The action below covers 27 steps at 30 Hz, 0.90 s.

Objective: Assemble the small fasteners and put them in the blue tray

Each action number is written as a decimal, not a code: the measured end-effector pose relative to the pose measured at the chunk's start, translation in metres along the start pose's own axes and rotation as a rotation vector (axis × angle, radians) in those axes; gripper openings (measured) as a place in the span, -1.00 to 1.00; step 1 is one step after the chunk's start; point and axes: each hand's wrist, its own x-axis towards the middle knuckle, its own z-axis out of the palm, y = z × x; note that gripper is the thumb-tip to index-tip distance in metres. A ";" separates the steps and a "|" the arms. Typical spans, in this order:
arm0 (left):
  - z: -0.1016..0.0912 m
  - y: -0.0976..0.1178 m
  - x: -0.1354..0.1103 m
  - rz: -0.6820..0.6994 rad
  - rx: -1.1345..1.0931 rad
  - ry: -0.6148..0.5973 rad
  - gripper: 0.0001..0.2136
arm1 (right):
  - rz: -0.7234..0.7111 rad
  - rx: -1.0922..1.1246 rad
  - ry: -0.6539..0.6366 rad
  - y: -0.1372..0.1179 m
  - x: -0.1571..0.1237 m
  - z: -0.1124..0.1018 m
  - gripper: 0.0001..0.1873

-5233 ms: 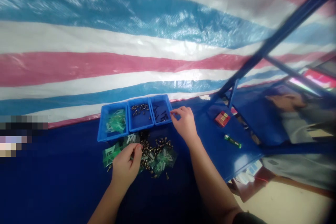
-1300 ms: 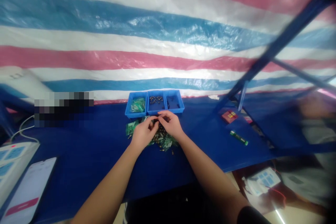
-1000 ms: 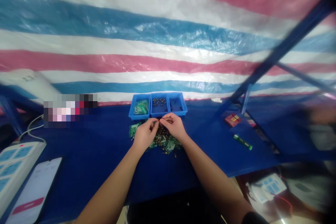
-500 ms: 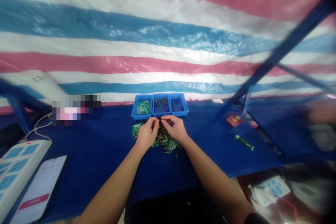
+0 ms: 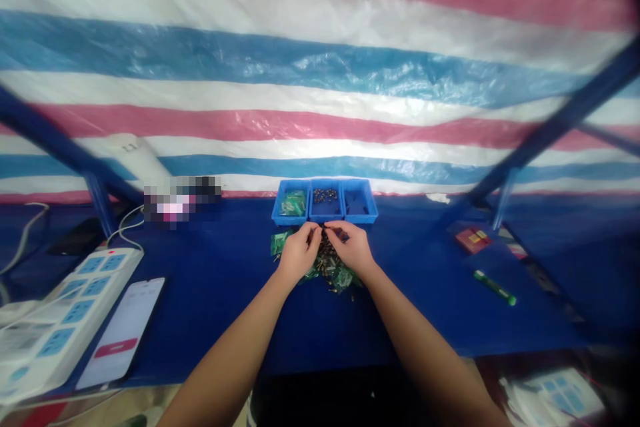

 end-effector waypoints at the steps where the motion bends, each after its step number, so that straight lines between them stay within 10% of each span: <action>1: 0.000 0.001 0.000 0.002 -0.004 0.002 -0.75 | 0.000 -0.006 0.002 0.000 0.000 0.000 -0.77; 27: 0.003 0.000 -0.001 0.008 -0.035 0.042 -0.76 | 0.008 -0.045 -0.006 0.000 0.000 -0.001 -0.77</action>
